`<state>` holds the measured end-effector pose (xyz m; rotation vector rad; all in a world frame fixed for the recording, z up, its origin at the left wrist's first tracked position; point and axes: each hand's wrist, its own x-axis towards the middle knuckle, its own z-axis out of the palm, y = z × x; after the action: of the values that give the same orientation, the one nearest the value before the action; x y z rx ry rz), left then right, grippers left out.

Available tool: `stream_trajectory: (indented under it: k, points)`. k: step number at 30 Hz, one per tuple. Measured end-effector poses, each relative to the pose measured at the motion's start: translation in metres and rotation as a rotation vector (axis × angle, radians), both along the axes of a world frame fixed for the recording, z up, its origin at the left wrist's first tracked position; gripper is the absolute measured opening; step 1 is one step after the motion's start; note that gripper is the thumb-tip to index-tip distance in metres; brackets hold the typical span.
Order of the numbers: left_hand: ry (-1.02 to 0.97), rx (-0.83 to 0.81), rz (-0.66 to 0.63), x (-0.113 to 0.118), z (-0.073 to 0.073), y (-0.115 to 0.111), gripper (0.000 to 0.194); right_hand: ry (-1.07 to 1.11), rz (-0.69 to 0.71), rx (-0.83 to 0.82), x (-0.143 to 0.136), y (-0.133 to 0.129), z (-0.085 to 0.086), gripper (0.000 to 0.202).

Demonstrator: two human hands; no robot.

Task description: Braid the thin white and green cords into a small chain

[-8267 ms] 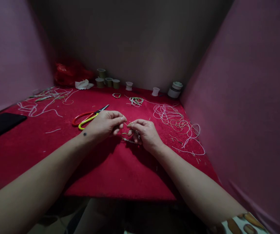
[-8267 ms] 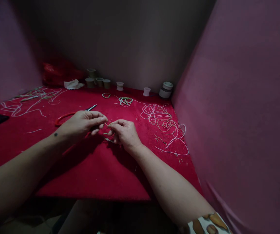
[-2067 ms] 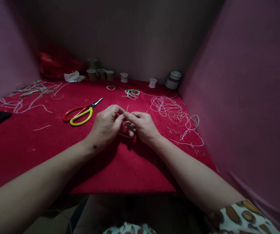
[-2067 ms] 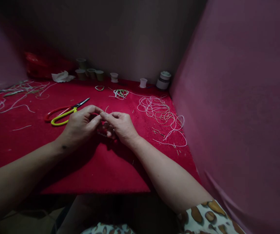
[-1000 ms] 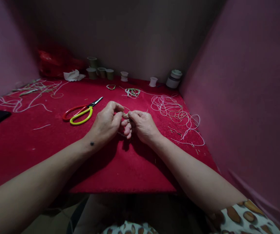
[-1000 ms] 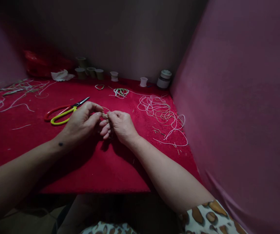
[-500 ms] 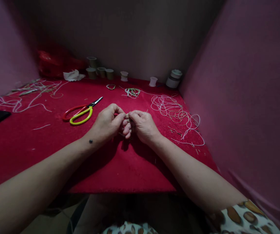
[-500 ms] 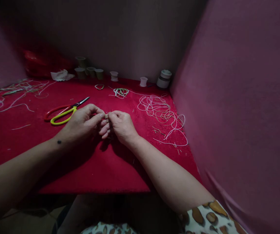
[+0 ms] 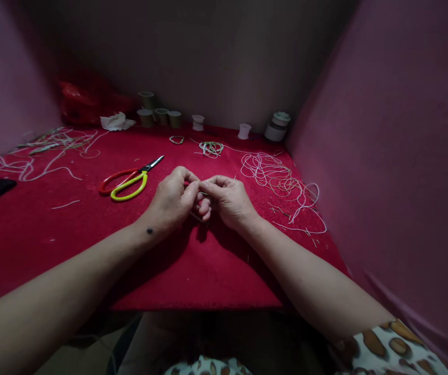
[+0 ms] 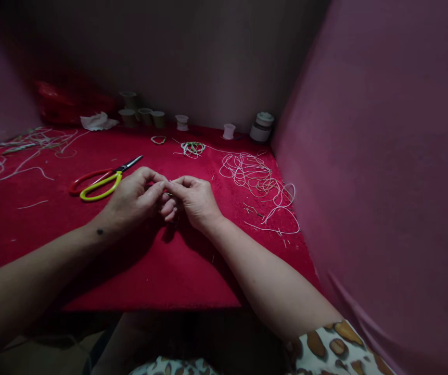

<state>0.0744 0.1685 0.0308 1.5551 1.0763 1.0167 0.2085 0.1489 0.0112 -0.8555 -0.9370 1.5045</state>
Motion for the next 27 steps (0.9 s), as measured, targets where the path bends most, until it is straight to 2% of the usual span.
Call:
stream_trajectory:
  k: [6, 15, 17, 20, 21, 24, 27]
  points:
    - [-0.153, -0.144, -0.095, 0.002, 0.014, -0.008, 0.012, -0.001, 0.034, 0.008, 0.001, 0.002, 0.000, 0.021]
    - [-0.047, -0.088, -0.055, 0.002, 0.011, -0.006, 0.011, 0.028, 0.008, 0.034, 0.000, 0.004, -0.003, 0.015]
    - [0.042, 0.004, -0.021, -0.002, 0.011, -0.002, 0.010, 0.016, 0.001, 0.035, 0.001, 0.003, -0.002, 0.014]
    - [0.210, 0.272, 0.086, -0.010, 0.013, 0.004, 0.007, -0.036, 0.017, 0.022, 0.001, 0.001, 0.000, 0.015]
    - [0.240, 0.339, 0.079, -0.012, 0.014, 0.006, 0.011, -0.061, 0.029, 0.013, 0.001, 0.000, 0.001, 0.017]
    - [0.263, 0.473, -0.053, -0.015, 0.015, 0.008, 0.022, -0.140, 0.072, -0.012, 0.000, -0.004, 0.003, 0.017]
    - [0.248, 0.538, -0.161, -0.012, 0.015, 0.006, 0.015, -0.205, 0.117, 0.002, -0.002, -0.006, 0.004, 0.011]
